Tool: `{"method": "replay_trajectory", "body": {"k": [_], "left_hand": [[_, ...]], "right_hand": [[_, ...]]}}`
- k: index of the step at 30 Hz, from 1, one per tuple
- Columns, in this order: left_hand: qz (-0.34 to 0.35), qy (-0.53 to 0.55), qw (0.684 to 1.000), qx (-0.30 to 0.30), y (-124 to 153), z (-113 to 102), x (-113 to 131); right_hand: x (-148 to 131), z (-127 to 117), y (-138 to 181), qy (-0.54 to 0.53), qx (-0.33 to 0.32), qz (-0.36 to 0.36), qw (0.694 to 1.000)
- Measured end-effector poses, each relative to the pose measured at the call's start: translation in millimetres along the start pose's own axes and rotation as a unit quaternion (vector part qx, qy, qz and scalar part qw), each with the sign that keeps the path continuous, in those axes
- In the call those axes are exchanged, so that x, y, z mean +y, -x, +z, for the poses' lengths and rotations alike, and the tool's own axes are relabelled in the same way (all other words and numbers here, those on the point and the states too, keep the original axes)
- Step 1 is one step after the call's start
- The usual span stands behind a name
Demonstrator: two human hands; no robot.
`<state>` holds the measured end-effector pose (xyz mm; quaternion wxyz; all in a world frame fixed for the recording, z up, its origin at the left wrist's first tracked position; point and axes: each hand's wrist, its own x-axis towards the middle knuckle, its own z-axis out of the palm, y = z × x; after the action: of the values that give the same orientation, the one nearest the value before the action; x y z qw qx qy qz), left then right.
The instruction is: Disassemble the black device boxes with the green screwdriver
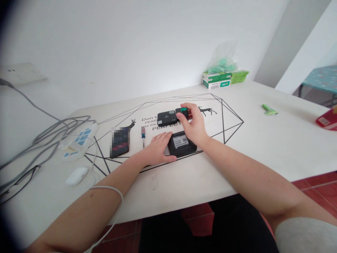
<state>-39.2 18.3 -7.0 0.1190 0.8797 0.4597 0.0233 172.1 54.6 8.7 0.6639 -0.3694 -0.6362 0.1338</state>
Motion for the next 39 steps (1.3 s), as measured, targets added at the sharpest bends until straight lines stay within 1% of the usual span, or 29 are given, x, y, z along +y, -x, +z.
{"method": "replay_trajectory", "body": {"k": [6, 10, 13, 15, 17, 18, 20, 22, 24, 26, 27, 28, 29, 30, 31, 33, 34, 35, 37, 38, 39], "left_hand": [[-0.002, -0.003, 1.000, 0.000, 0.2, -0.4, 1.1], [-0.002, -0.005, 1.000, 0.000, 0.1, -0.2, 1.4], [-0.003, 0.000, 1.000, -0.002, 0.4, -0.6, 0.4], [-0.005, 0.014, 1.000, -0.004, 1.2, -1.2, 0.0], [0.005, 0.033, 0.999, 0.006, 2.1, -1.5, 1.3], [0.017, 0.043, 0.999, 0.015, 2.4, -1.4, 2.9], [0.050, 0.059, 0.996, 0.037, 2.3, -0.3, 7.8], [0.056, 0.073, 0.994, 0.050, 0.5, 1.9, 13.8], [0.036, 0.078, 0.995, 0.049, -2.8, 4.9, 19.0], [0.032, 0.078, 0.994, 0.068, -6.6, 7.9, 22.1], [0.034, 0.076, 0.993, 0.079, -8.2, 9.2, 22.8], [0.038, 0.075, 0.992, 0.090, -9.5, 10.2, 22.9], [0.041, 0.074, 0.991, 0.101, -10.2, 10.9, 22.5], [0.044, 0.075, 0.990, 0.108, -10.4, 11.3, 21.7], [0.048, 0.078, 0.989, 0.114, -10.0, 11.2, 20.6], [0.053, 0.088, 0.988, 0.116, -7.6, 9.8, 17.6], [0.051, 0.094, 0.987, 0.117, -5.9, 8.6, 15.9], [0.044, 0.100, 0.987, 0.117, -4.0, 7.2, 14.1], [0.019, 0.121, 0.984, 0.128, -0.7, 4.0, 10.7], [0.001, 0.139, 0.981, 0.138, 0.3, 2.7, 9.0], [-0.018, 0.163, 0.975, 0.153, 0.7, 1.6, 7.3]], "right_hand": [[1.7, -1.0, -2.7, -0.004, 0.022, 0.010, 1.000], [4.3, -5.6, -9.8, -0.015, 0.054, 0.041, 0.998], [6.8, -9.4, -18.2, -0.053, 0.094, 0.082, 0.991], [6.0, -10.9, -23.0, -0.101, 0.106, 0.137, 0.980], [2.3, -11.0, -25.1, -0.155, 0.090, 0.212, 0.961], [-0.4, -10.5, -25.1, -0.180, 0.066, 0.248, 0.950], [-5.8, -8.8, -23.3, -0.217, -0.004, 0.301, 0.929], [-8.9, -7.2, -21.4, -0.220, -0.069, 0.317, 0.920], [-7.2, -7.5, -22.0, -0.164, -0.111, 0.310, 0.930], [0.0, -10.9, -26.2, -0.039, -0.158, 0.291, 0.943], [5.0, -13.7, -29.3, 0.046, -0.187, 0.274, 0.942], [10.6, -17.0, -32.7, 0.128, -0.218, 0.261, 0.932], [16.1, -20.5, -35.8, 0.206, -0.233, 0.257, 0.915], [21.2, -23.9, -38.4, 0.275, -0.259, 0.252, 0.891], [25.8, -26.9, -39.9, 0.341, -0.300, 0.233, 0.860], [32.6, -31.1, -39.4, 0.434, -0.385, 0.213, 0.786], [34.9, -32.3, -37.4, 0.449, -0.407, 0.213, 0.767], [36.4, -33.0, -34.6, 0.456, -0.420, 0.213, 0.755], [36.5, -33.1, -28.7, 0.465, -0.423, 0.212, 0.749], [34.6, -32.6, -26.6, 0.470, -0.411, 0.208, 0.753], [31.2, -31.5, -25.5, 0.469, -0.387, 0.196, 0.769]]}}
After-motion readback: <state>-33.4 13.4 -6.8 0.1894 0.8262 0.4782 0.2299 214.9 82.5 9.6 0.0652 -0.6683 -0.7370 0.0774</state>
